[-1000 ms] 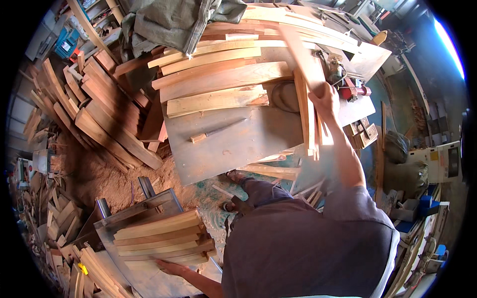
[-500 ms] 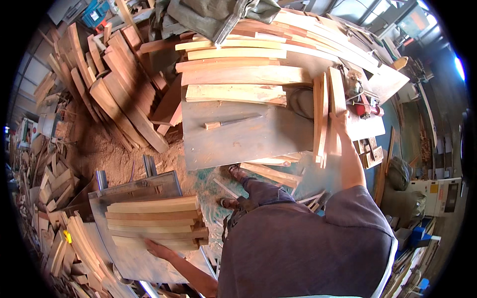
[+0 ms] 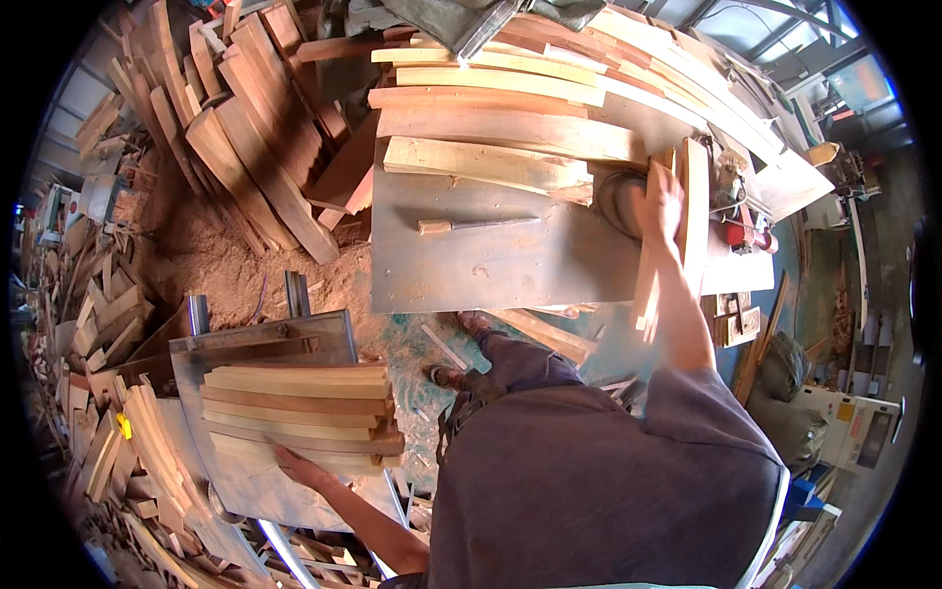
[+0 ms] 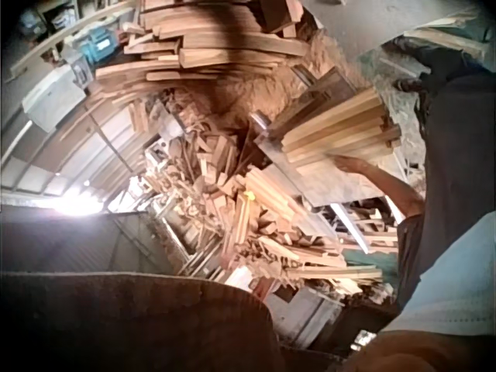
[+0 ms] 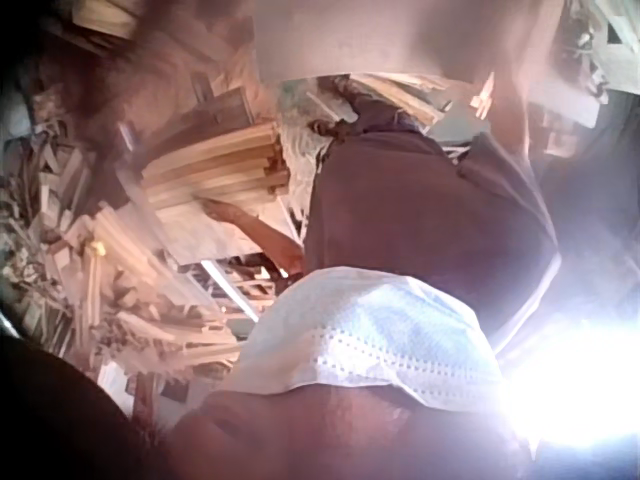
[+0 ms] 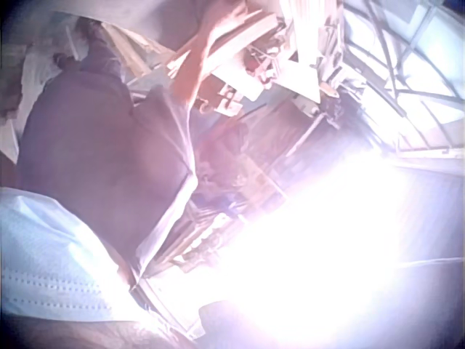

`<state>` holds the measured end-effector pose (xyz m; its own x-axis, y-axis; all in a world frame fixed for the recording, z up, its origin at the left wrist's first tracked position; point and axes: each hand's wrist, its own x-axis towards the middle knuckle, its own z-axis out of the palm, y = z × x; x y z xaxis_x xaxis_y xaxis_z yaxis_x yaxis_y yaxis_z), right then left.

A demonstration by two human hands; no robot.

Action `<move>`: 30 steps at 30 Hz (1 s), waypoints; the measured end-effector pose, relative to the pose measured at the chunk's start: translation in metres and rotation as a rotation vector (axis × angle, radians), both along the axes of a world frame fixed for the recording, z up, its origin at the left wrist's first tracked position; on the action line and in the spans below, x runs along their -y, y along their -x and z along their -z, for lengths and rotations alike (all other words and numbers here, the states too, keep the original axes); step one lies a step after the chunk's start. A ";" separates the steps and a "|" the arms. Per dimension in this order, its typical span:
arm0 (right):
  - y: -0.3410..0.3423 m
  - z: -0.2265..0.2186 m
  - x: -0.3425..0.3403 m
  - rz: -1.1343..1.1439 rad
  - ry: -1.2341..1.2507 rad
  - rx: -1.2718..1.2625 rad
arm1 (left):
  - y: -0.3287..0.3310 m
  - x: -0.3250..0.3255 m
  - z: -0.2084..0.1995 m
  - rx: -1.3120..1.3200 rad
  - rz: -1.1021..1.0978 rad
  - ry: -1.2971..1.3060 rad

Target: The person repeatedly picks up individual wooden planks from a large pile and stacks them onto a metal workbench. The person handles the wood by hand, moving pieces one at a time to build a neat stack.

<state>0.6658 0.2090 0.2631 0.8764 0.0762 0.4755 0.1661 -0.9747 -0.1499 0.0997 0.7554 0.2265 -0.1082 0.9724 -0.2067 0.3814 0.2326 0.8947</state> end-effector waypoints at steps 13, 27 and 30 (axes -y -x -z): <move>-0.039 0.037 -0.162 -0.503 0.122 -0.505 | -0.011 0.006 -0.007 0.013 -0.053 0.030; 0.025 -0.007 -0.143 -0.510 0.013 -0.525 | -0.007 -0.002 0.004 0.098 -0.033 0.018; 0.070 -0.031 -0.103 -0.390 -0.180 -0.391 | 0.003 -0.007 0.007 0.062 -0.035 0.045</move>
